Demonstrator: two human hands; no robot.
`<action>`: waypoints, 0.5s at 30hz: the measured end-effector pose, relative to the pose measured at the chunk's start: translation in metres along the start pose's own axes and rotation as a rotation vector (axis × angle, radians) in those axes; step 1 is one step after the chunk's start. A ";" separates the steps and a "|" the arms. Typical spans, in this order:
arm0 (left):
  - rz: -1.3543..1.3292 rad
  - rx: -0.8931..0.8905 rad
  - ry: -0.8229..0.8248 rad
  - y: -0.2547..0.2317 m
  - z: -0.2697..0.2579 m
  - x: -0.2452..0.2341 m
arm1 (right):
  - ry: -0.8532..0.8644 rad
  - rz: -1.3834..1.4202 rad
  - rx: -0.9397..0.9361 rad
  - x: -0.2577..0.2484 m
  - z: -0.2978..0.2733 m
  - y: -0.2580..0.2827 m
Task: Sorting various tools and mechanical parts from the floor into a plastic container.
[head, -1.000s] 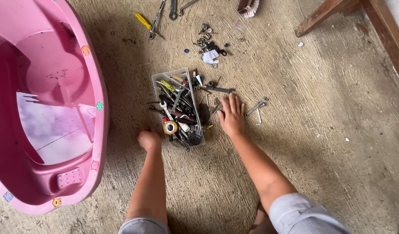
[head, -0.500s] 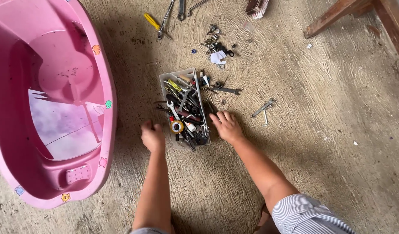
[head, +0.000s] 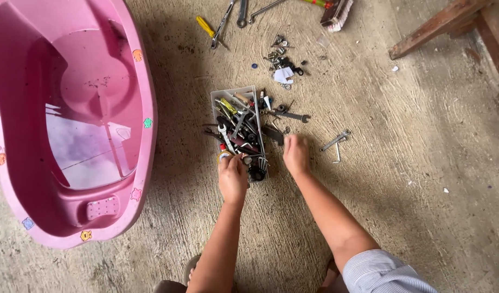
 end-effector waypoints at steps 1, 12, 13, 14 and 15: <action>0.000 -0.001 -0.001 0.004 0.001 0.000 | 0.001 0.000 -0.002 -0.010 0.013 0.024; -0.129 -0.050 -0.016 -0.012 0.021 -0.006 | -0.170 0.217 -0.018 -0.100 0.083 0.161; -0.131 -0.045 -0.013 -0.016 0.023 -0.008 | -0.175 0.215 -0.015 -0.097 0.077 0.136; -0.149 -0.032 -0.016 -0.020 0.025 -0.009 | -0.174 0.084 0.271 -0.092 0.070 0.105; -0.168 -0.021 -0.015 -0.024 0.025 -0.009 | -0.166 -0.051 0.559 -0.089 0.060 0.074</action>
Point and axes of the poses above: each hand's wrist, its own z-axis towards the middle knuckle, its own x-axis out of the palm, y = z × x, the point moved 2 cm from there along z, towards the middle knuckle, and after that the axes turned 6 degrees about x, right-handed, at the moved point
